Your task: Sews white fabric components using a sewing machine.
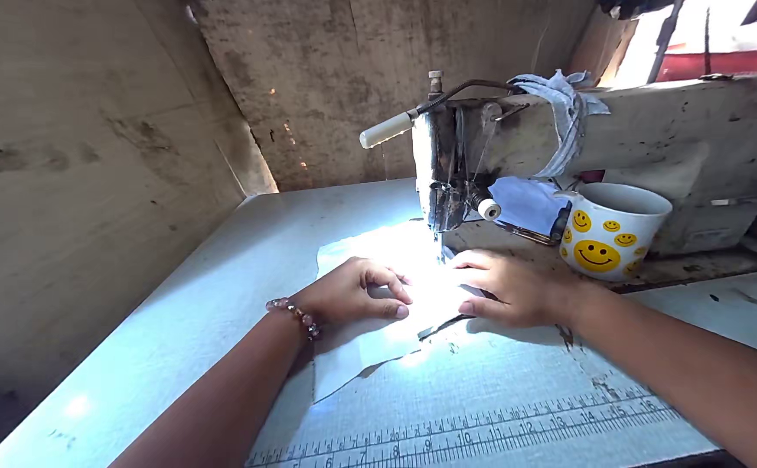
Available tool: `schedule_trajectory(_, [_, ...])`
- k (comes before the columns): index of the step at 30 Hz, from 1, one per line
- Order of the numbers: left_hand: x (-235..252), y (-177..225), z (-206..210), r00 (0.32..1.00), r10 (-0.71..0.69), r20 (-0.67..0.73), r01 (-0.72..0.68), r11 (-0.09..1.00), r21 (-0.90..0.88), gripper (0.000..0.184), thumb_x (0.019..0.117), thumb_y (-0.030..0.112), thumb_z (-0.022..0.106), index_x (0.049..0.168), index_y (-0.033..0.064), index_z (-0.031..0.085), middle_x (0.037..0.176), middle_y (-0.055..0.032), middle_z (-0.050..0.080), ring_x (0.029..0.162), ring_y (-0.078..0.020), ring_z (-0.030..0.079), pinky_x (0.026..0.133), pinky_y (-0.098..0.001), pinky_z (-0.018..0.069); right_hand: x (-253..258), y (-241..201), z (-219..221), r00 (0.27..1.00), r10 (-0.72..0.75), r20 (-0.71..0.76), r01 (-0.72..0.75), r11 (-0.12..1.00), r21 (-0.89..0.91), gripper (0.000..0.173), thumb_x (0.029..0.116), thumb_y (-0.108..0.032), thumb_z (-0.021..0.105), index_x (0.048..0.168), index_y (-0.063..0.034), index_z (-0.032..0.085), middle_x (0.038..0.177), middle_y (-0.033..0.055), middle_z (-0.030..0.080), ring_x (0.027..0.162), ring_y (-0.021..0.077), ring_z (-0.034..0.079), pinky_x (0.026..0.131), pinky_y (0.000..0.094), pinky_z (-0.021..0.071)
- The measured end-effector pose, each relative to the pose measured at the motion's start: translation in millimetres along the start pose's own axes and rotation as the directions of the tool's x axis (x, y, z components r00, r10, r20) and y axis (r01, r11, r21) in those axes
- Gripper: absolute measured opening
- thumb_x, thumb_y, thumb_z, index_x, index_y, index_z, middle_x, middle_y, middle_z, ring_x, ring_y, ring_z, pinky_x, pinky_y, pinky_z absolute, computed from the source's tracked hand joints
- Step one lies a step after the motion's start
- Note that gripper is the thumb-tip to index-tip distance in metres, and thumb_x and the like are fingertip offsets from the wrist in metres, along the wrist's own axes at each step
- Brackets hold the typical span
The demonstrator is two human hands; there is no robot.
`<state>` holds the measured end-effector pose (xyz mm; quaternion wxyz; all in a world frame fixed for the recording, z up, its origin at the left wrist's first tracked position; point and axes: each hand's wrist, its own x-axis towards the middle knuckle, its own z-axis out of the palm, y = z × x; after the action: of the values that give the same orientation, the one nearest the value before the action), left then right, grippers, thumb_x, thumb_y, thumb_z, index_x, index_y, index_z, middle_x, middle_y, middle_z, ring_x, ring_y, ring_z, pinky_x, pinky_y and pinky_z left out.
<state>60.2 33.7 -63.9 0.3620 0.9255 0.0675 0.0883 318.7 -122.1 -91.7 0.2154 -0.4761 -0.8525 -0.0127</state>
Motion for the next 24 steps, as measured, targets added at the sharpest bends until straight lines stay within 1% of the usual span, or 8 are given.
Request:
schedule_trajectory(2, [0.7,2.2,1.5,0.999,-0.041,-0.029,0.042,0.999,0.031,0.017,0.0900,0.026,0.075,0.095,0.0121,0.081,0.107,0.0062,0.074,0.104,0.0061,0.062,0.089,-0.0138,0.0502,0.2,-2.7,-0.7,0.999,0.038,-0.002,-0.039,0.998,-0.048,0.056,0.1059,-0.046,0.041,0.116,-0.0025,0.074,0.120,0.0125,0.069,0.119,0.0239,0.063,0.103,0.0374,0.0497])
schedule_trajectory(4, [2.5,6.8,4.0,0.991,-0.120,-0.065,0.123,0.991,0.048,0.017,0.0905,0.026,0.074,0.099,0.0130,0.080,0.100,0.0082,0.073,0.094,0.0064,0.063,0.084,-0.0150,0.0507,-0.2,-6.6,0.7,0.998,0.044,-0.036,-0.047,0.994,-0.102,0.058,0.1067,-0.047,0.038,0.119,-0.0023,0.072,0.121,0.0126,0.068,0.120,0.0249,0.062,0.103,0.0386,0.0497])
schedule_trajectory(7, [6.4,12.6,7.9,0.974,-0.208,-0.090,0.216,0.973,0.079,0.014,0.0922,0.027,0.073,0.098,0.0148,0.076,0.090,0.0081,0.069,0.087,0.0020,0.061,0.081,-0.0217,0.0496,2.6,-14.8,14.6,0.960,-0.166,-0.226,0.123,0.973,-0.196,0.060,0.1069,-0.052,0.035,0.118,-0.0062,0.073,0.114,0.0110,0.072,0.113,0.0238,0.068,0.097,0.0370,0.0555])
schedule_trajectory(10, [9.1,19.6,11.3,0.968,-0.224,-0.113,0.240,0.959,0.152,0.016,0.0943,0.027,0.071,0.096,0.0128,0.077,0.089,0.0035,0.069,0.088,-0.0046,0.060,0.081,-0.0302,0.0480,8.1,-34.5,18.8,0.957,-0.248,-0.150,0.236,0.967,-0.090,0.067,0.1083,-0.055,0.028,0.129,-0.0027,0.065,0.123,0.0155,0.070,0.117,0.0264,0.067,0.098,0.0389,0.0548])
schedule_trajectory(14, [13.1,29.0,15.2,0.965,-0.232,-0.121,0.257,0.928,0.269,0.023,0.0996,0.030,0.065,0.105,0.0119,0.078,0.102,-0.0046,0.071,0.100,-0.0165,0.063,0.089,-0.0415,0.0494,6.9,-32.4,18.9,0.974,-0.210,-0.087,0.207,0.978,-0.040,0.066,0.1074,-0.055,0.031,0.118,-0.0019,0.068,0.114,0.0145,0.071,0.108,0.0254,0.069,0.090,0.0386,0.0570])
schedule_trajectory(17, [14.6,35.8,17.3,0.954,-0.271,-0.127,0.298,0.897,0.327,0.026,0.1027,0.032,0.059,0.111,0.0171,0.078,0.113,-0.0029,0.069,0.110,-0.0183,0.061,0.094,-0.0443,0.0482,2.4,-25.2,16.6,0.976,-0.181,-0.118,0.172,0.982,-0.080,0.064,0.1067,-0.055,0.032,0.110,-0.0039,0.070,0.105,0.0102,0.072,0.098,0.0212,0.070,0.083,0.0359,0.0578])
schedule_trajectory(20, [14.4,35.7,19.6,0.960,-0.239,-0.148,0.279,0.872,0.403,0.028,0.1029,0.030,0.055,0.112,0.0184,0.079,0.115,-0.0032,0.069,0.112,-0.0190,0.060,0.094,-0.0439,0.0485,0.5,-20.3,13.0,0.983,-0.134,-0.126,0.123,0.989,-0.087,0.061,0.1051,-0.054,0.037,0.107,-0.0051,0.073,0.104,0.0079,0.073,0.101,0.0197,0.069,0.086,0.0347,0.0570])
schedule_trajectory(24, [15.2,34.6,21.9,0.957,-0.237,-0.168,0.290,0.831,0.475,0.031,0.1018,0.029,0.052,0.115,0.0197,0.079,0.123,-0.0074,0.065,0.117,-0.0262,0.057,0.098,-0.0525,0.0423,0.8,-10.8,8.7,0.994,-0.045,-0.102,0.042,0.999,-0.026,0.057,0.1046,-0.050,0.041,0.110,-0.0034,0.074,0.111,0.0101,0.073,0.110,0.0221,0.068,0.095,0.0369,0.0550])
